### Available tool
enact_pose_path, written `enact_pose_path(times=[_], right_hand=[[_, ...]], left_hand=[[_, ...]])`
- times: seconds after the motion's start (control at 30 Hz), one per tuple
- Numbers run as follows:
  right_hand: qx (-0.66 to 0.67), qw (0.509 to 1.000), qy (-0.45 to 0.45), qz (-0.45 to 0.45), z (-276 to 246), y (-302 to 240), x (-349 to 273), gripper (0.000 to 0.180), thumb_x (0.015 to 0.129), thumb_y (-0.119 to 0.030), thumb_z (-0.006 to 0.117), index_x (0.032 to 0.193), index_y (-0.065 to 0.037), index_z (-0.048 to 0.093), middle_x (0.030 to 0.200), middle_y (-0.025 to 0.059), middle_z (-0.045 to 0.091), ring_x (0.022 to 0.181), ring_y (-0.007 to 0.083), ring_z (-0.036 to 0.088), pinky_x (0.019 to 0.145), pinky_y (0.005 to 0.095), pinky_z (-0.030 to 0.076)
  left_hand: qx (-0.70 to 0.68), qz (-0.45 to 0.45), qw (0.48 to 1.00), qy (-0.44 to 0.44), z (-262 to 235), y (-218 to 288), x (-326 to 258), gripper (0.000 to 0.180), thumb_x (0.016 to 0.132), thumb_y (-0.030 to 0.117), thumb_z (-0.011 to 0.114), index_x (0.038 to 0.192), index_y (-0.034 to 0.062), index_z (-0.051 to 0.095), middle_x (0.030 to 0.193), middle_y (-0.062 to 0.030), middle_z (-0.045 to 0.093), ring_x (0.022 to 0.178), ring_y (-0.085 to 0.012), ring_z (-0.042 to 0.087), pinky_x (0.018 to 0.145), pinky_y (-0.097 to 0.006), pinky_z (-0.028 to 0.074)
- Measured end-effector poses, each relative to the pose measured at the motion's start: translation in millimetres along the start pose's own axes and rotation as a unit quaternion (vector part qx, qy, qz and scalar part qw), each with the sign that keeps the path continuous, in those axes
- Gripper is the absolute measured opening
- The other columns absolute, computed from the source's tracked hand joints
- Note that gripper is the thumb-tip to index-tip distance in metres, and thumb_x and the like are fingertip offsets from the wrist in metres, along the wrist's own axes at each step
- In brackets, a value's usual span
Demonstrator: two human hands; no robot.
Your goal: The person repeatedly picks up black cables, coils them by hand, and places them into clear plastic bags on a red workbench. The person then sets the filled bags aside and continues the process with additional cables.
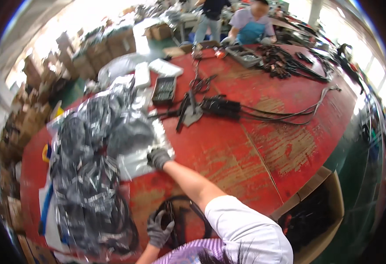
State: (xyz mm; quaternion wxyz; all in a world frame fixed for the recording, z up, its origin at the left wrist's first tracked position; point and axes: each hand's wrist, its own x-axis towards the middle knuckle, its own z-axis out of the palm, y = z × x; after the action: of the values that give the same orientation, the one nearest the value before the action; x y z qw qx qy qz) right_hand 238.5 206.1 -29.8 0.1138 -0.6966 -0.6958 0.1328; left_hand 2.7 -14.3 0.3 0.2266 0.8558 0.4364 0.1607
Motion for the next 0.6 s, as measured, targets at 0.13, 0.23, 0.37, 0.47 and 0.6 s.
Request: enact_pose_path(times=[0.13, 0.23, 0.37, 0.47, 0.6], right_hand=[[0.058, 0.991, 0.092, -0.073, -2, 4, -5, 0.025, 0.072, -0.037, 0.062, 0.079, -0.012, 0.064, 0.083, 0.0119, 0.061, 0.082, 0.0300, 0.058, 0.074, 0.0413, 0.045], [0.097, 0.984, 0.132, -0.070, 3, 15, -15, 0.020, 0.072, -0.032, 0.063, 0.078, -0.013, 0.065, 0.080, 0.0107, 0.061, 0.079, 0.0294, 0.057, 0.072, 0.0407, 0.044], [0.125, 0.988, 0.062, -0.066, 8, 26, -8, 0.026, 0.064, -0.034, 0.069, 0.080, -0.014, 0.066, 0.086, 0.0112, 0.061, 0.086, 0.0304, 0.057, 0.075, 0.0389, 0.045], [0.139, 0.985, 0.012, -0.104, -7, 23, -10, 0.027, 0.060, -0.032, 0.071, 0.079, -0.013, 0.066, 0.085, 0.0115, 0.062, 0.084, 0.0306, 0.059, 0.074, 0.0383, 0.046], [0.100, 0.983, 0.045, -0.147, -4, 30, -2, 0.028, 0.066, -0.035, 0.067, 0.080, -0.011, 0.067, 0.077, 0.0137, 0.063, 0.074, 0.0322, 0.060, 0.070, 0.0404, 0.047]], left_hand=[[-0.244, -0.047, 0.949, 0.191, -7, -7, 64, 0.048, 0.071, 0.027, 0.065, 0.111, 0.0040, 0.050, 0.105, -0.0169, 0.054, 0.098, -0.0333, 0.051, 0.090, -0.045, 0.038], [0.085, 0.103, 0.973, 0.186, -22, -27, 160, 0.040, 0.074, 0.020, 0.060, 0.110, 0.0044, 0.051, 0.107, -0.0162, 0.055, 0.100, -0.0333, 0.052, 0.088, -0.043, 0.040], [0.243, 0.113, 0.963, 0.018, 3, -76, 235, 0.038, 0.076, 0.022, 0.060, 0.110, 0.0067, 0.053, 0.112, -0.0165, 0.054, 0.105, -0.0344, 0.050, 0.091, -0.043, 0.040], [0.156, 0.120, 0.980, -0.023, -6, -107, 235, 0.036, 0.075, 0.025, 0.060, 0.107, 0.0091, 0.056, 0.112, -0.0148, 0.054, 0.103, -0.0329, 0.051, 0.089, -0.042, 0.042], [0.093, 0.174, 0.980, 0.011, -10, -122, 229, 0.038, 0.068, 0.030, 0.067, 0.099, 0.0084, 0.060, 0.107, -0.0133, 0.057, 0.098, -0.0309, 0.054, 0.086, -0.041, 0.044]])
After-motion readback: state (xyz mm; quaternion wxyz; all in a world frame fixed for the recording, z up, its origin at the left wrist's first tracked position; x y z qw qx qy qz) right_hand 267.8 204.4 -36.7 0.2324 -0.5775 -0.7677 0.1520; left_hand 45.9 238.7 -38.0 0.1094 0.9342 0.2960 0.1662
